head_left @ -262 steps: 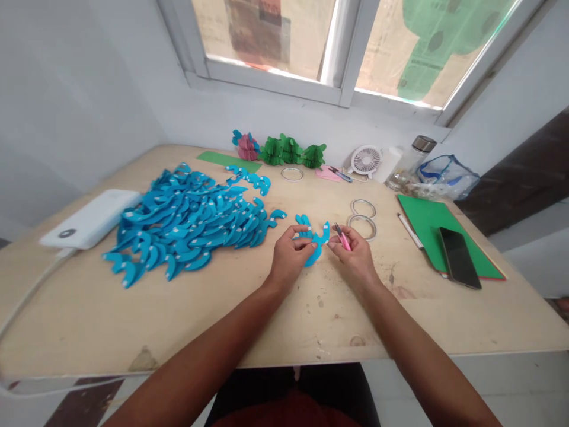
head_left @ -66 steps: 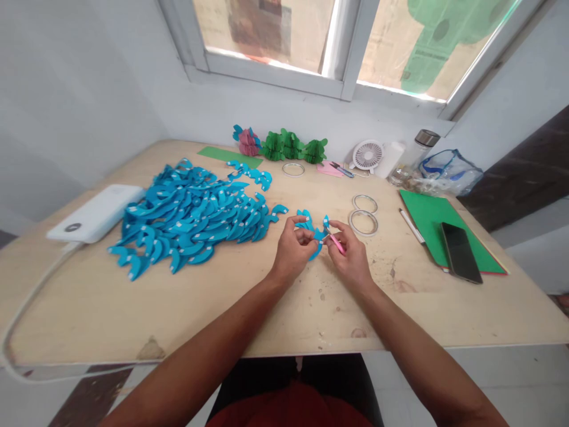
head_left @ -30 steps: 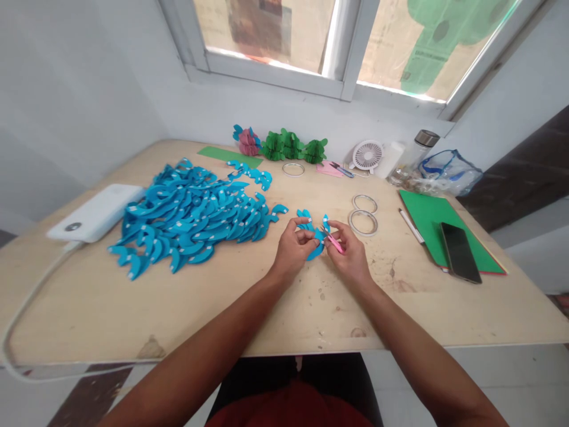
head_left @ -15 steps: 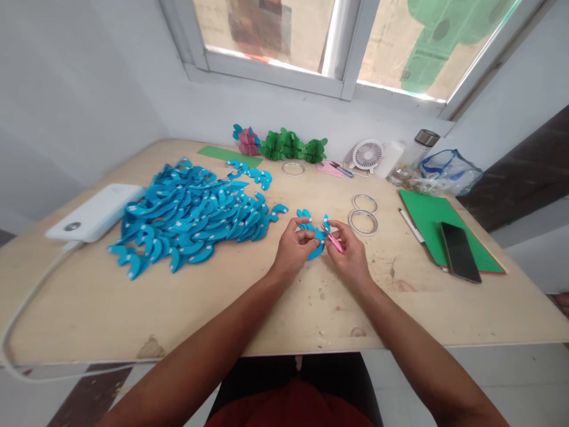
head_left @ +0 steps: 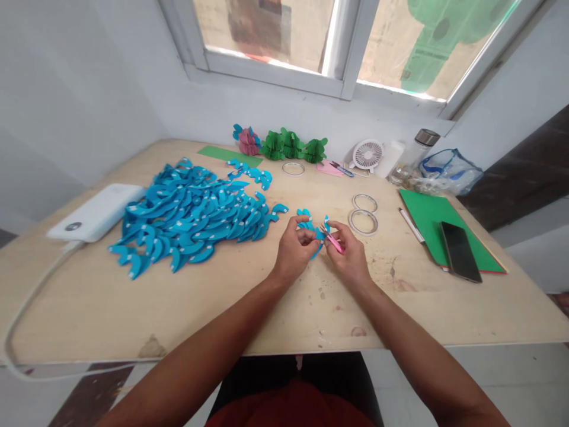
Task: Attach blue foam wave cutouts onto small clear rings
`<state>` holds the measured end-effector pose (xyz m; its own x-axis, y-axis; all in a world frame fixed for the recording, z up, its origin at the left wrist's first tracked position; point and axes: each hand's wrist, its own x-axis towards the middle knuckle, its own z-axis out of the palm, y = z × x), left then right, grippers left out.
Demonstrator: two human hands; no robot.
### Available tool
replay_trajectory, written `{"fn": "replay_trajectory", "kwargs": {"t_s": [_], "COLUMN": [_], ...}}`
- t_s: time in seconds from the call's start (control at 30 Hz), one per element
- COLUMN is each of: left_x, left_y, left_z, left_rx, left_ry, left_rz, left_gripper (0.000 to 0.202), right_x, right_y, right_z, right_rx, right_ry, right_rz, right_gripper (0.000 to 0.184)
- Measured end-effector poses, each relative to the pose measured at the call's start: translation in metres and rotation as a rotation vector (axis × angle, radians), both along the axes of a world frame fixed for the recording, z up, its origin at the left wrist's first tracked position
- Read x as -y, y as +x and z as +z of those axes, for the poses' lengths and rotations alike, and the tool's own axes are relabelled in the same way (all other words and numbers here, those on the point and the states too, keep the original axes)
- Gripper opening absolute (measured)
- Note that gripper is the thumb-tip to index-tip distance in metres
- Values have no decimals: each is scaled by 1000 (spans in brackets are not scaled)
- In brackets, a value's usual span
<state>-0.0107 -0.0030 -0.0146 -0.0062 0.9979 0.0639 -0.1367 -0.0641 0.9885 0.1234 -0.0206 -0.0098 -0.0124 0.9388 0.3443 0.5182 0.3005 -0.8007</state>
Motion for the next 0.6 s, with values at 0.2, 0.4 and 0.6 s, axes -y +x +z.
{"fn": "replay_trajectory", "kwargs": {"t_s": [0.2,0.4,0.6], "left_x": [0,0,-3], "left_y": [-1,-2,-2], "left_z": [6,9,2], "left_rx": [-84,-85,-56], "left_ry": [82,83,67], "left_rz": [68,104,93], "left_gripper": [38,34,35], "right_x": [0,-1,-2], "right_y": [1,1,1], "right_z": [-1,-3,-3], "right_rx": [-35,-61,-82], "right_ry": [-3,-2,7], "right_rz": [12,5,-4], "right_gripper": [41,38,35]}}
